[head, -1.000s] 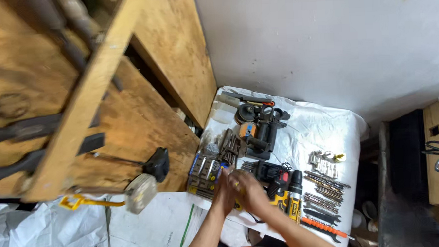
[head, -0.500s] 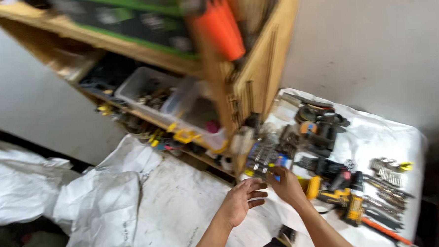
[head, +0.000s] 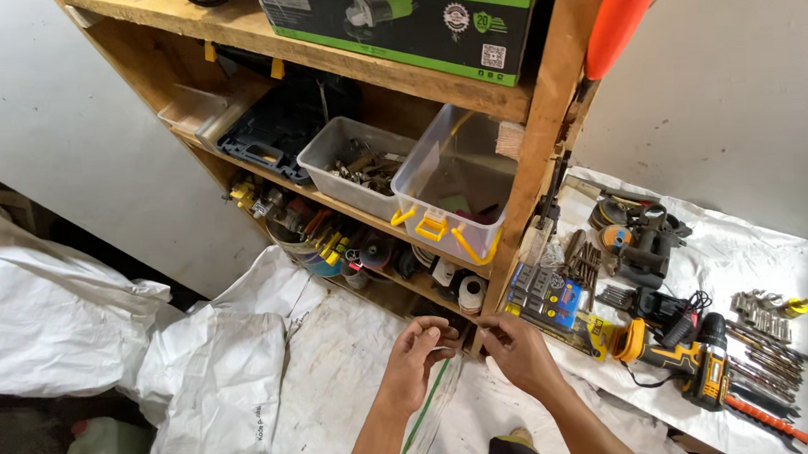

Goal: The person sorts and arranges hand tools, drill bits, and small metal hardware parts laid out on a cloth-covered workbench, places an angle grinder onto a wooden shelf, and fills small plastic storage boxes with metal parts before setting them back down.

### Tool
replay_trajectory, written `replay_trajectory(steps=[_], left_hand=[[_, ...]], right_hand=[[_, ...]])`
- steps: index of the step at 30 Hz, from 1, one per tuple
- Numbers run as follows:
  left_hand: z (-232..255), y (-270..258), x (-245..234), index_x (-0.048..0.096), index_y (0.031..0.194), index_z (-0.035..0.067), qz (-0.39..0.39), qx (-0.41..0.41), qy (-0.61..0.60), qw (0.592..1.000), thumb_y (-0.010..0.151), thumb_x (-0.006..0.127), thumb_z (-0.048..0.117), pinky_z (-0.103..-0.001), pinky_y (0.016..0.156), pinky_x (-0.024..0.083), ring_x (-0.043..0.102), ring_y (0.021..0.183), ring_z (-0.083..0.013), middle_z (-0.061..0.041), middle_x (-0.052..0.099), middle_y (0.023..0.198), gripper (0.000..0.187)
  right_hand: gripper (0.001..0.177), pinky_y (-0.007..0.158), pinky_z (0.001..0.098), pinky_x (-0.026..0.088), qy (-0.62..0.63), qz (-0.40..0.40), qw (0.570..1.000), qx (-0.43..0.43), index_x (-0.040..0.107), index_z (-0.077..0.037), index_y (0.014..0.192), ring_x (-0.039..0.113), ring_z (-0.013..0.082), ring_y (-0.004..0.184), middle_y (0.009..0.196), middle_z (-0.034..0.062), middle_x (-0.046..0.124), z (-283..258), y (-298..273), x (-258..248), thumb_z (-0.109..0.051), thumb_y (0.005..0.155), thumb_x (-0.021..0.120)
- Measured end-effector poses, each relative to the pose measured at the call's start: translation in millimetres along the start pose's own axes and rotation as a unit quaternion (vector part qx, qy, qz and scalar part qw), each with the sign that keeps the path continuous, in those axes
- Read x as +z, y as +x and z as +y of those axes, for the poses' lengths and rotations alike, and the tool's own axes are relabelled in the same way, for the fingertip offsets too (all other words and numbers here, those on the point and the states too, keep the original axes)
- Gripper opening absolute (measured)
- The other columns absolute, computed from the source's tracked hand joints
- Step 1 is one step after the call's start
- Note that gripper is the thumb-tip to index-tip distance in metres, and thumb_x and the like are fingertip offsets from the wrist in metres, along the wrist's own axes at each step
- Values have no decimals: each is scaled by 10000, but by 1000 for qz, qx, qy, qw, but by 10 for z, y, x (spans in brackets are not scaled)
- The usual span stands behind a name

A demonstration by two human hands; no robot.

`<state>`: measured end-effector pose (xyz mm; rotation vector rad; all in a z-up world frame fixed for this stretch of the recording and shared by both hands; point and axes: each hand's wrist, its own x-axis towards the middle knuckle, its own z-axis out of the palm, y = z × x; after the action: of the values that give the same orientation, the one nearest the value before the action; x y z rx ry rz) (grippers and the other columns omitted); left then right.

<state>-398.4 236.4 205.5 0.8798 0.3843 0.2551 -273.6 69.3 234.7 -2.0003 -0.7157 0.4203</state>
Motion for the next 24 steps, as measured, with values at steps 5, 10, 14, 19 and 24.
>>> replay_trajectory(steps=[5, 10, 14, 19, 24], left_hand=[[113, 4, 107, 633, 1153, 2, 20, 1, 37, 999, 994, 598, 153, -370, 860, 553, 667, 959, -199, -83, 695, 1024, 222], [67, 135, 351, 637, 1148, -11, -9, 24, 49, 998, 990, 609, 109, -369, 846, 547, 663, 941, -199, -100, 701, 1012, 200], [-5, 251, 629, 642, 1175, -8, 2, 58, 91, 994, 977, 617, 92, -327, 841, 540, 664, 939, -159, -81, 716, 1043, 223], [-116, 406, 1111, 649, 1184, -14, 52, 133, 146, 979, 974, 630, 79, -290, 836, 556, 672, 912, -130, -65, 727, 1034, 230], [-124, 628, 1750, 673, 1154, 9, 141, 213, 192, 948, 959, 666, 85, -248, 783, 533, 651, 887, -93, -41, 724, 999, 210]], right_hand=[[265, 704, 353, 595, -3, 20, 1000, -1, 750, -83, 1120, 746, 217, 866, 1067, 76, 780, -103, -40, -103, -202, 887, 715], [248, 715, 334, 599, -3, 59, 997, -50, 768, -99, 1112, 745, 194, 886, 1093, 73, 784, -58, -18, -401, -191, 885, 727], [235, 707, 322, 601, 13, 85, 996, -27, 773, -106, 1100, 750, 189, 845, 1068, 67, 793, -10, 101, -754, -188, 884, 728], [224, 727, 309, 588, 15, 134, 980, -146, 748, -63, 1094, 740, 178, 871, 1075, 90, 774, -14, 435, -1320, -163, 894, 737], [226, 692, 308, 588, 25, 101, 983, -154, 763, -71, 1089, 760, 177, 818, 1005, 89, 785, -267, 941, -1825, -157, 880, 746]])
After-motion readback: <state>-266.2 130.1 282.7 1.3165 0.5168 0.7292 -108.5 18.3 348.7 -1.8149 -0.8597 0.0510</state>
